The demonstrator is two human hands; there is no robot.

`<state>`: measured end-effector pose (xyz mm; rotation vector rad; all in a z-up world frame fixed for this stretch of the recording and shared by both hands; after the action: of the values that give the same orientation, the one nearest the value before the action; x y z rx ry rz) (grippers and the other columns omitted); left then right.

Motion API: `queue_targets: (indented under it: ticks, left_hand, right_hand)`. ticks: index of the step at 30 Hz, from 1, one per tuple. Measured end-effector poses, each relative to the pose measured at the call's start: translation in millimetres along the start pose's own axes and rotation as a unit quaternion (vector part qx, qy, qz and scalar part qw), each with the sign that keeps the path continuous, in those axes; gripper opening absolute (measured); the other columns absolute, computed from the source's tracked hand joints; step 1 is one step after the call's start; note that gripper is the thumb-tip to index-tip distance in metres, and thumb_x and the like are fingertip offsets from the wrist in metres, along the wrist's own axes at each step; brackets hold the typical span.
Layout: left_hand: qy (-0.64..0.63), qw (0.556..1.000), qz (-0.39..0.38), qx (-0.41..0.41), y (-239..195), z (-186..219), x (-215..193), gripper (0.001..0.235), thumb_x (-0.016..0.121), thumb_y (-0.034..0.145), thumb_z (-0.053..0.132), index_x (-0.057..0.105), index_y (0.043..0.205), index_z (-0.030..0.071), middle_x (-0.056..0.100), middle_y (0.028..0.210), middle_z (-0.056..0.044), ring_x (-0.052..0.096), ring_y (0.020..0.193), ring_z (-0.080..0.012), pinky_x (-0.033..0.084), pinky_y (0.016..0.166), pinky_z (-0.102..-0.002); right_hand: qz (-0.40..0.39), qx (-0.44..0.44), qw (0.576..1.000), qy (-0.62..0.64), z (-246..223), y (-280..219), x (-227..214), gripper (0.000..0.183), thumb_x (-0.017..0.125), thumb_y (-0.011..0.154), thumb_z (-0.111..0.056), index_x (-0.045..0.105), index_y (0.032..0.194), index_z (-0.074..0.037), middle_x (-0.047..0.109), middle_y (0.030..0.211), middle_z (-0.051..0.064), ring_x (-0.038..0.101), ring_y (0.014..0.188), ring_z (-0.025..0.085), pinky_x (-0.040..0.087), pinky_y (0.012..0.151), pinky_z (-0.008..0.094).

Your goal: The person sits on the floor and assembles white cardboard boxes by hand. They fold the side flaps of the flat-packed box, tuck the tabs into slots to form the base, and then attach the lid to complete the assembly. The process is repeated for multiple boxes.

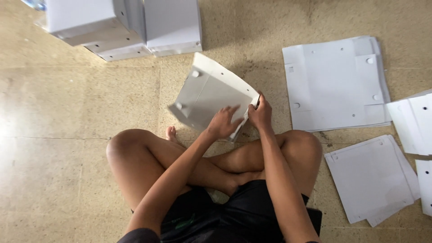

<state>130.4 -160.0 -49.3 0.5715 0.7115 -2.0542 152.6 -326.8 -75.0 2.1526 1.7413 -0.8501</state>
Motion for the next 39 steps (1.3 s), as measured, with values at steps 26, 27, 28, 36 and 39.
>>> queue_targets:
  ticks: [26, 27, 28, 36, 39]
  left_hand:
    - [0.58, 0.795, 0.176, 0.039, -27.3, 94.2, -52.8, 0.022, 0.084, 0.078, 0.02, 0.066, 0.09, 0.023, 0.064, 0.078, 0.009, 0.064, 0.072, -0.0095, 0.047, 0.072, -0.03]
    - [0.586, 0.789, 0.181, 0.051, -29.5, 109.5, -63.5, 0.022, 0.084, 0.077, 0.019, 0.065, 0.087, 0.023, 0.065, 0.076, 0.009, 0.064, 0.071, -0.0097, 0.047, 0.073, -0.03]
    - [0.584, 0.789, 0.183, 0.049, -30.9, 116.2, -71.1, 0.022, 0.084, 0.077, 0.019, 0.065, 0.087, 0.023, 0.065, 0.076, 0.009, 0.064, 0.071, -0.0097, 0.047, 0.073, -0.03]
    - [0.642, 0.748, 0.156, 0.063, -41.4, 121.3, -70.3, 0.008, 0.071, 0.093, 0.023, 0.067, 0.098, 0.028, 0.066, 0.084, 0.009, 0.059, 0.072, -0.0102, 0.043, 0.08, -0.036]
    - [0.608, 0.783, 0.119, 0.051, -34.2, 83.2, -65.3, 0.017, 0.075, 0.087, 0.019, 0.064, 0.078, 0.028, 0.053, 0.064, 0.012, 0.043, 0.056, -0.0089, 0.035, 0.064, -0.033]
  right_hand:
    - [-0.082, 0.093, 0.99, 0.072, -136.8, -93.6, -112.2, 0.043, 0.05, 0.091, -0.007, 0.055, 0.119, 0.025, 0.071, 0.092, 0.034, 0.074, 0.075, 0.032, 0.059, 0.066, 0.031]
    - [-0.1, 0.077, 0.99, 0.057, -147.7, -93.7, -119.9, 0.046, 0.051, 0.087, -0.009, 0.056, 0.118, 0.025, 0.07, 0.091, 0.036, 0.074, 0.072, 0.033, 0.061, 0.066, 0.034]
    - [-0.1, 0.075, 0.991, 0.054, -152.7, -95.8, -129.8, 0.046, 0.051, 0.087, -0.009, 0.056, 0.118, 0.025, 0.07, 0.091, 0.036, 0.074, 0.072, 0.033, 0.061, 0.066, 0.034]
    - [-0.108, 0.059, 0.991, -0.061, -113.3, -75.5, -113.6, 0.03, 0.061, 0.092, -0.03, 0.074, 0.09, -0.003, 0.072, 0.071, 0.013, 0.07, 0.063, 0.019, 0.049, 0.062, 0.031]
    - [-0.142, 0.064, 0.984, -0.087, -71.0, -59.9, -70.4, 0.035, 0.061, 0.087, -0.035, 0.077, 0.09, -0.004, 0.075, 0.066, 0.009, 0.074, 0.057, 0.017, 0.058, 0.07, 0.031]
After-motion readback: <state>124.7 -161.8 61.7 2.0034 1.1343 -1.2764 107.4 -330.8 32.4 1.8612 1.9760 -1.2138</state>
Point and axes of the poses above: each hand's wrist, its own y-axis towards the middle knuckle, its own x-axis out of the palm, z = x × y, the point moved 8 cm from there along y, towards the middle knuckle
